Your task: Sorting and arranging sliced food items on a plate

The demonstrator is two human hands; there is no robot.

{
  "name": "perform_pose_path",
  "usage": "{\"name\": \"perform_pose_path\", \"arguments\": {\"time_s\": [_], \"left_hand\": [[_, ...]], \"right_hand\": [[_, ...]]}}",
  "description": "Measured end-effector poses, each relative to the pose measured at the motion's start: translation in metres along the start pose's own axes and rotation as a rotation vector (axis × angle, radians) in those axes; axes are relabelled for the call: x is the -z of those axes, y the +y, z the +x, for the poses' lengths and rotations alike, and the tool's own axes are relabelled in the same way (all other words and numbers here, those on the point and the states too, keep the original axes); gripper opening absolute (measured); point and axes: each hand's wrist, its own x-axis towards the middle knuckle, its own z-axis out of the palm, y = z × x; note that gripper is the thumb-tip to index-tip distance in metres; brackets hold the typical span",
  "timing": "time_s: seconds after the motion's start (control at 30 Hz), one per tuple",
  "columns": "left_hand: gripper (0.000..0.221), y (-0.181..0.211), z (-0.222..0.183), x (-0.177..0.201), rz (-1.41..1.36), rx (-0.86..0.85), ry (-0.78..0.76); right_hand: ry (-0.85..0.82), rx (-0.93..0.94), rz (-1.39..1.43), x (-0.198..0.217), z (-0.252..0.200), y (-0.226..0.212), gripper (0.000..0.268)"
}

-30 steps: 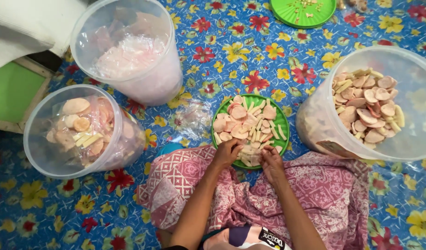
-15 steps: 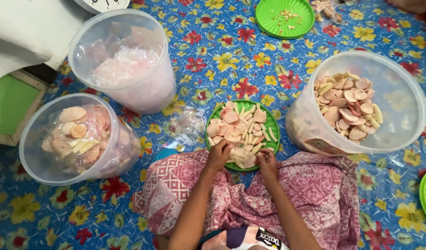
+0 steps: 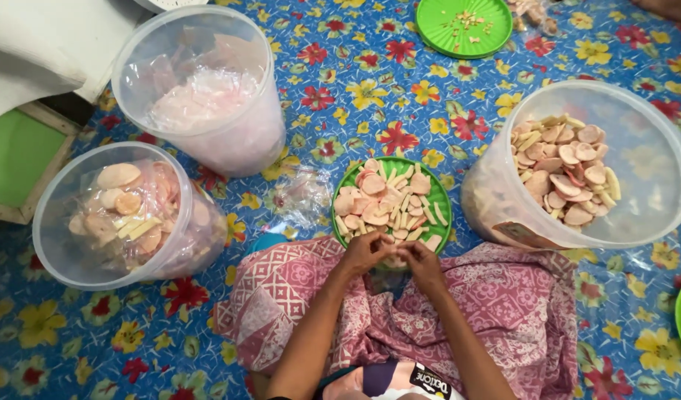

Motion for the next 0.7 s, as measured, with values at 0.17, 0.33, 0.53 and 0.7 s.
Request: {"name": "perform_pose_path", "arguments": {"time_s": [0.17, 0.33, 0.53, 0.7], "left_hand": [[0.030, -0.029, 0.003, -0.007, -0.030, 0.095, -0.015], [0.013, -0.014, 0.008, 0.005, -0.055, 0.099, 0.111], [0.014, -0.033, 0.016, 0.005, -0.108, 0.138, 0.269], [0.009, -0.021, 0.017, 0.012, -0.061, 0.103, 0.350]], "right_hand": [[0.181, -0.181, 0.233, 0.007, 0.008, 0.017, 0.019], [0.215, -0.275, 0.366, 0.009, 0.012, 0.034, 0.014], [0.193, -0.235, 0.334, 0.012, 0.017, 0.064, 0.015], [0.152, -0.250, 0.314, 0.007, 0.013, 0.041, 0.020]]}}
